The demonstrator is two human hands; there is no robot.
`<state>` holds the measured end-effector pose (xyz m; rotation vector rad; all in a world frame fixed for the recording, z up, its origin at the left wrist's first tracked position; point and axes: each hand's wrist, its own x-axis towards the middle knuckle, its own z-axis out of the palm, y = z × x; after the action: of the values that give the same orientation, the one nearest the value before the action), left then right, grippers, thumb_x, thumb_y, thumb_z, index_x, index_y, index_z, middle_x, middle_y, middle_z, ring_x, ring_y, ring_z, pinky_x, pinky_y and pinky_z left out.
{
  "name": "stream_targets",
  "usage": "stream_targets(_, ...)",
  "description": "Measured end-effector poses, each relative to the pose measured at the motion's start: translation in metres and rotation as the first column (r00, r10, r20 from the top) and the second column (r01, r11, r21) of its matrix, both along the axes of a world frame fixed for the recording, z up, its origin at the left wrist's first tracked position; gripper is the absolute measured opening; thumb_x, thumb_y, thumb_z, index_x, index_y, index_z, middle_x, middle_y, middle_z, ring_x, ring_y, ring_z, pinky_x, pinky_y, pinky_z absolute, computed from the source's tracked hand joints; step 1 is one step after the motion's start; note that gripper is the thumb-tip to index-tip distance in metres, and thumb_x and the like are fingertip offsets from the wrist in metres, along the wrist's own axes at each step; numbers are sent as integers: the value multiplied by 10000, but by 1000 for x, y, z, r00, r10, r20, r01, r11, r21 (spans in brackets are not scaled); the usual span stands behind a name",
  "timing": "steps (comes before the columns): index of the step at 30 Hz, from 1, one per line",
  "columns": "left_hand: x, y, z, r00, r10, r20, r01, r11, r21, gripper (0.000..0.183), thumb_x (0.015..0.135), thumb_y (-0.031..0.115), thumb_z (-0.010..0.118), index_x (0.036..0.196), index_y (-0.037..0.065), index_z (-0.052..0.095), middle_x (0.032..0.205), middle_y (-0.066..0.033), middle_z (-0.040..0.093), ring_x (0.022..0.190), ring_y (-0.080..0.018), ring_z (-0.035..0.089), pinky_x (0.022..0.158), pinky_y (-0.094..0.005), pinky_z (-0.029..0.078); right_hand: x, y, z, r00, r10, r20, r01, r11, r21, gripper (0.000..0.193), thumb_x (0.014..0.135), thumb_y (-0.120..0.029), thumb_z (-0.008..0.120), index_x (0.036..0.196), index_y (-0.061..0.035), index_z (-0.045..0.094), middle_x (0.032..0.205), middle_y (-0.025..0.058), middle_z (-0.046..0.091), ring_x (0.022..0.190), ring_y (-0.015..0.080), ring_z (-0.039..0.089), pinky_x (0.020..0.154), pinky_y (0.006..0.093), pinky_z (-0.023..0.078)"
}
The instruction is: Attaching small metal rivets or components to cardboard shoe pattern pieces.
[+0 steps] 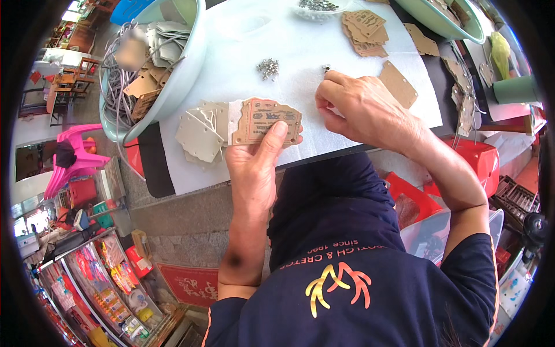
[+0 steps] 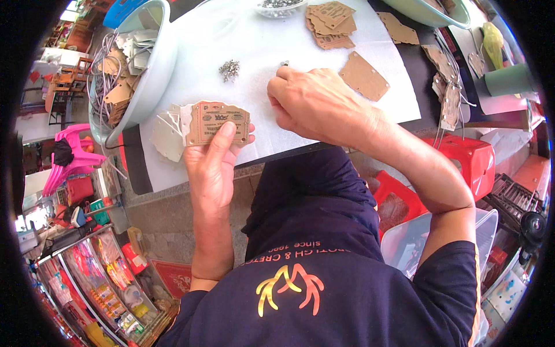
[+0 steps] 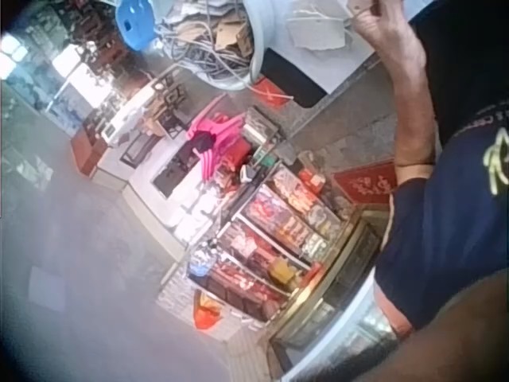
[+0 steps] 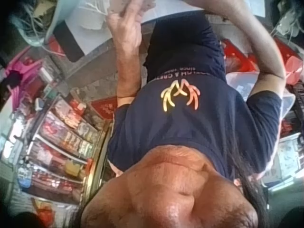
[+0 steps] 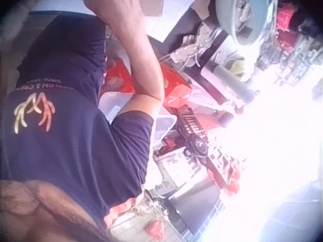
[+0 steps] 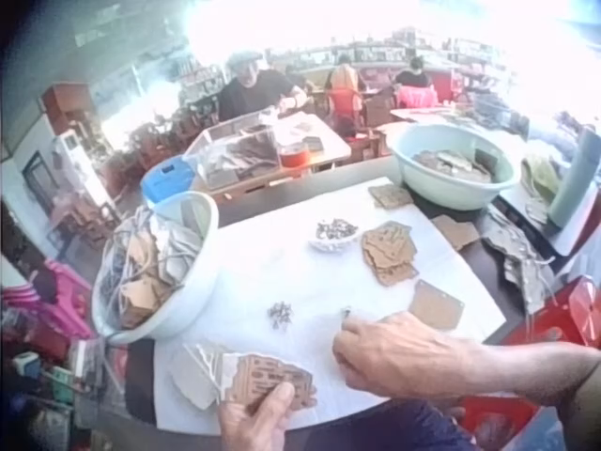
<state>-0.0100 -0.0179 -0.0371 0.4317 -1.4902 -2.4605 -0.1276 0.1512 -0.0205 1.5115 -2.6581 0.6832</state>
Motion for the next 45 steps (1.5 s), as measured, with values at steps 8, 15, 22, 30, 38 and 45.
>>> stream_targets(8,1,7,-3,996,73,-54,-75,997,-23,232,907,10,609,1132,-40,585,997,-86,646,887,-136,628,785,-303,543,41,-13,-14,853,54,519,223,861,-457,81,828,-51,657,871,-32,592,785,42,550,574,119,514,524,260,424)
stream_targets(15,3,9,-7,995,79,-54,-84,990,-114,211,905,22,610,1109,-27,588,1013,-92,647,928,-155,621,842,-305,512,47,-18,-20,843,30,538,308,792,-528,83,833,-47,666,879,-35,598,798,44,561,564,114,493,512,263,405)
stream_targets(22,3,14,-4,991,104,-86,-117,978,-171,205,911,12,608,1111,-34,596,1012,-82,650,922,-126,614,837,-275,499,47,-17,-22,854,19,520,301,797,-524,89,832,-44,674,878,-29,599,793,43,563,559,106,498,511,254,406)
stream_targets(30,4,15,-3,989,88,-118,-110,975,-194,202,916,11,606,1112,-38,592,1008,-69,646,924,-104,603,827,-255,491,47,-16,-21,836,23,548,326,783,-530,93,835,-56,681,867,-28,599,773,38,553,554,96,483,505,252,399)
stream_targets(38,4,20,0,975,141,-171,-175,963,-205,202,927,-5,582,1125,-44,590,1031,-71,642,937,-101,602,831,-254,497,46,-19,-20,837,26,547,330,773,-542,164,828,-62,693,974,-3,647,849,44,602,580,61,507,522,230,427)
stream_targets(45,3,22,0,971,145,-190,-185,959,-214,208,923,2,597,1126,-44,591,1032,-75,645,937,-106,607,826,-252,503,47,-18,-22,834,58,549,346,721,-601,145,809,-21,698,945,7,657,885,47,619,575,48,508,496,206,401)
